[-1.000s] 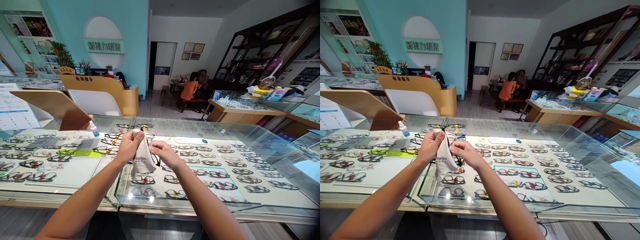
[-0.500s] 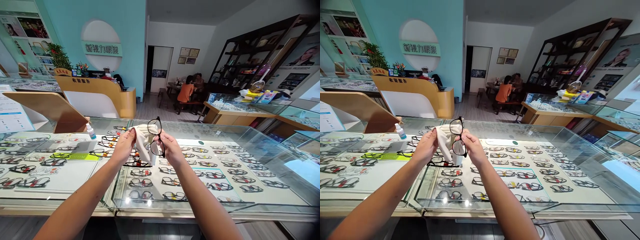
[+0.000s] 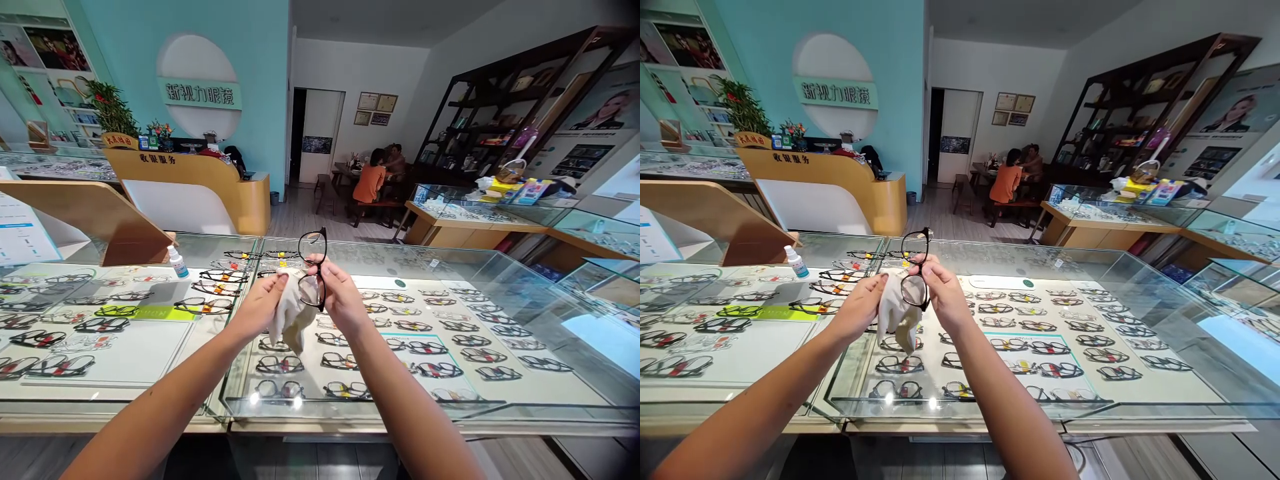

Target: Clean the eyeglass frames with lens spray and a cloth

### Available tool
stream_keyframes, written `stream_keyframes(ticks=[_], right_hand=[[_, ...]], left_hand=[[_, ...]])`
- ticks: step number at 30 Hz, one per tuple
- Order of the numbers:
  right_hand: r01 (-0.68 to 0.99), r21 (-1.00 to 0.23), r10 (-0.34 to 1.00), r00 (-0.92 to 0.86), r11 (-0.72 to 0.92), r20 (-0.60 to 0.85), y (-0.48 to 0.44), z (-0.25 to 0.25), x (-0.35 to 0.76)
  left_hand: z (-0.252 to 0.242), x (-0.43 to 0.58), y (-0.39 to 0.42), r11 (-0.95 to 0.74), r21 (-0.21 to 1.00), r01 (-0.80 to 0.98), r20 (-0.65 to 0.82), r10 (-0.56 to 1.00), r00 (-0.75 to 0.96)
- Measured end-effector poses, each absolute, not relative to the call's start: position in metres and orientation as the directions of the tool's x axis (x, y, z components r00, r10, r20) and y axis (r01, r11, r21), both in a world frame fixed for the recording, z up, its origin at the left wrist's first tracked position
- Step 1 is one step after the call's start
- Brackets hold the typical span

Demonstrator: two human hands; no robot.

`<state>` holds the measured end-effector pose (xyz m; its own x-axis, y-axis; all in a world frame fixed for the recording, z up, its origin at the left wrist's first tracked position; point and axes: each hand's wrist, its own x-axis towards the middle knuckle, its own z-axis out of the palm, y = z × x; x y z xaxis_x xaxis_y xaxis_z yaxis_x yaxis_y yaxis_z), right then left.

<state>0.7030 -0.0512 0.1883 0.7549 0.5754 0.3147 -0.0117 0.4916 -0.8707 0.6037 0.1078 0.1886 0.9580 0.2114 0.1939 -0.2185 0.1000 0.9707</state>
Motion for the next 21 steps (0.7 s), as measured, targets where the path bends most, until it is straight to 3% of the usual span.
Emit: stream_keyframes(ticks=[5,13,21], right_hand=[[0.064,-0.885,0.582,0.731,0.460,0.356,-0.040,0.176,0.697],[-0.112,-0.871,0.642,0.721,0.478,0.259,-0.037,0.183,0.686],[-0.159,-0.858,0.661,0.710,0.489,0.245,-0.035,0.184,0.682]], left_hand=[[0.183,0.602,0.096,0.086,0.976,-0.201,0.188,0.135,0.973],[0.177,0.605,0.098,0.214,0.962,-0.169,0.151,0.095,0.984],[0.180,0.603,0.087,0.265,0.933,-0.243,0.182,0.236,0.955]])
